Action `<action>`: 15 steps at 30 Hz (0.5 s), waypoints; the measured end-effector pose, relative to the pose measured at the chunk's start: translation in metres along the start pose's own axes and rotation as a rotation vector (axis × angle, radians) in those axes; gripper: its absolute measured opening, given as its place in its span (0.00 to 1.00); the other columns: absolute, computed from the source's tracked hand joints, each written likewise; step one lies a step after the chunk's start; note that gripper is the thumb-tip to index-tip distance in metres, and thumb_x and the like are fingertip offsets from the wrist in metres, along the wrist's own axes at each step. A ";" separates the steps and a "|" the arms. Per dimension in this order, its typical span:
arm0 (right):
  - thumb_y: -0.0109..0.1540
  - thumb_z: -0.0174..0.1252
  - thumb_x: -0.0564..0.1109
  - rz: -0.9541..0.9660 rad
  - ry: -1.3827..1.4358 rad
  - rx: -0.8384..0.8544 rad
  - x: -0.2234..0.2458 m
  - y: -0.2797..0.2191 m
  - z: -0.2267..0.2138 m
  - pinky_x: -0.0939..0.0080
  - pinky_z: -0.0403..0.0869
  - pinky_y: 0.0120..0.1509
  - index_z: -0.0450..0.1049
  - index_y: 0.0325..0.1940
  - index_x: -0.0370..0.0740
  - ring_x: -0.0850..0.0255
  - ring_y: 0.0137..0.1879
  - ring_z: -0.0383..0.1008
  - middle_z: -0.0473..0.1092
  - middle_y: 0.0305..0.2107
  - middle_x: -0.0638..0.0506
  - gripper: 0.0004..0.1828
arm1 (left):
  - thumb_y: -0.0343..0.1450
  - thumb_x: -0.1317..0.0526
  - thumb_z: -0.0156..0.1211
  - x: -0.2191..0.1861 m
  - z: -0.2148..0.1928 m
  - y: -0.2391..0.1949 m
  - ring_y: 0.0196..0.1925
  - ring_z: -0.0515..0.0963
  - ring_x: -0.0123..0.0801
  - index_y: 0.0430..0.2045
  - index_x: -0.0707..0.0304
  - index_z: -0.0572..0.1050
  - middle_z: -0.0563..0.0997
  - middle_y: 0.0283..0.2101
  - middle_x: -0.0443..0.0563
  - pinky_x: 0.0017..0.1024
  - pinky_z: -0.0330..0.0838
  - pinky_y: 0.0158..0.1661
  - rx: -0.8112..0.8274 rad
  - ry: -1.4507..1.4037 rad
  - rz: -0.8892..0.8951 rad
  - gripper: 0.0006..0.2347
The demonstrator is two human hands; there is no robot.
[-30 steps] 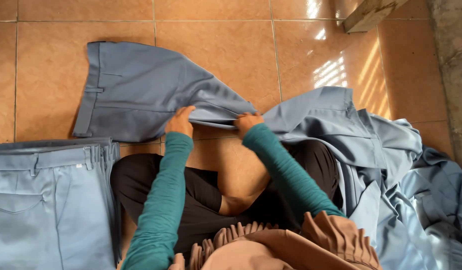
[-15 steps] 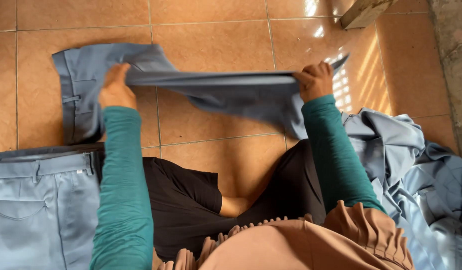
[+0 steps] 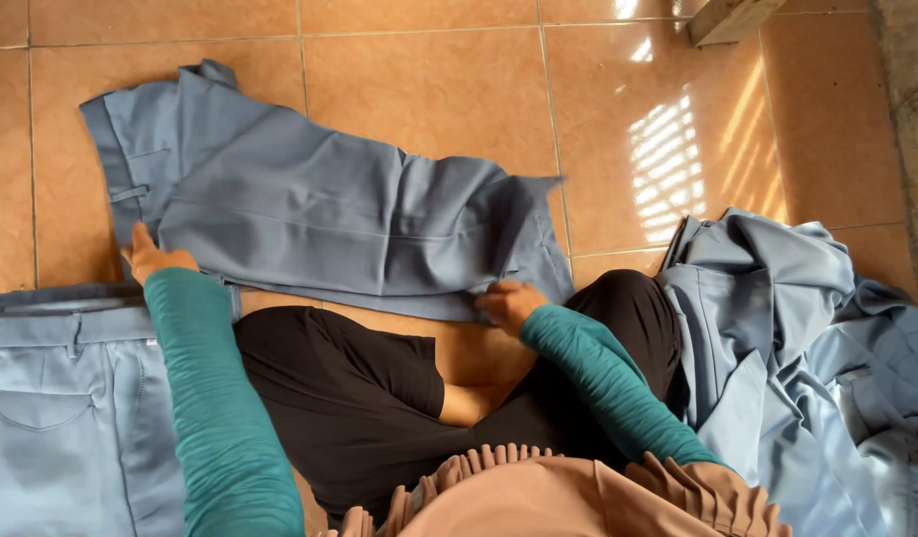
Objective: The person sits on a tiled floor and folds several pairs of light blue trousers by hand. They smooth each pair, fold the legs together, and then fold the garment into a compact rectangle before stacking it with the others.
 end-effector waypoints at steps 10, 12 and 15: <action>0.62 0.57 0.80 1.064 1.377 -0.495 -0.141 -0.023 -0.078 0.31 0.82 0.44 0.61 0.72 0.33 0.30 0.49 0.77 0.64 0.62 0.28 0.54 | 0.71 0.53 0.62 -0.085 0.214 -0.111 0.52 0.80 0.29 0.44 0.28 0.73 0.81 0.40 0.28 0.33 0.73 0.55 -0.010 0.115 0.815 0.10; 0.60 0.56 0.85 1.000 1.345 -0.507 -0.152 -0.009 -0.073 0.25 0.81 0.41 0.61 0.71 0.29 0.27 0.48 0.76 0.64 0.59 0.23 0.60 | 0.59 0.49 0.76 -0.069 0.292 -0.131 0.66 0.70 0.45 0.47 0.36 0.75 0.67 0.63 0.45 0.39 0.70 0.61 0.138 0.356 0.750 0.23; 0.64 0.67 0.48 0.965 1.491 -0.495 -0.156 0.023 -0.052 0.31 0.85 0.40 0.66 0.65 0.42 0.38 0.35 0.79 0.71 0.45 0.37 0.28 | 0.64 0.57 0.73 -0.076 0.271 -0.163 0.72 0.57 0.48 0.52 0.38 0.65 0.56 0.65 0.48 0.46 0.70 0.59 0.118 0.472 0.704 0.25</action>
Point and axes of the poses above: each hand's wrist, its own y-axis towards the middle knuckle, its own z-axis out of the palm, x = y × z, the point moved 9 cm from there along y, towards the middle knuckle
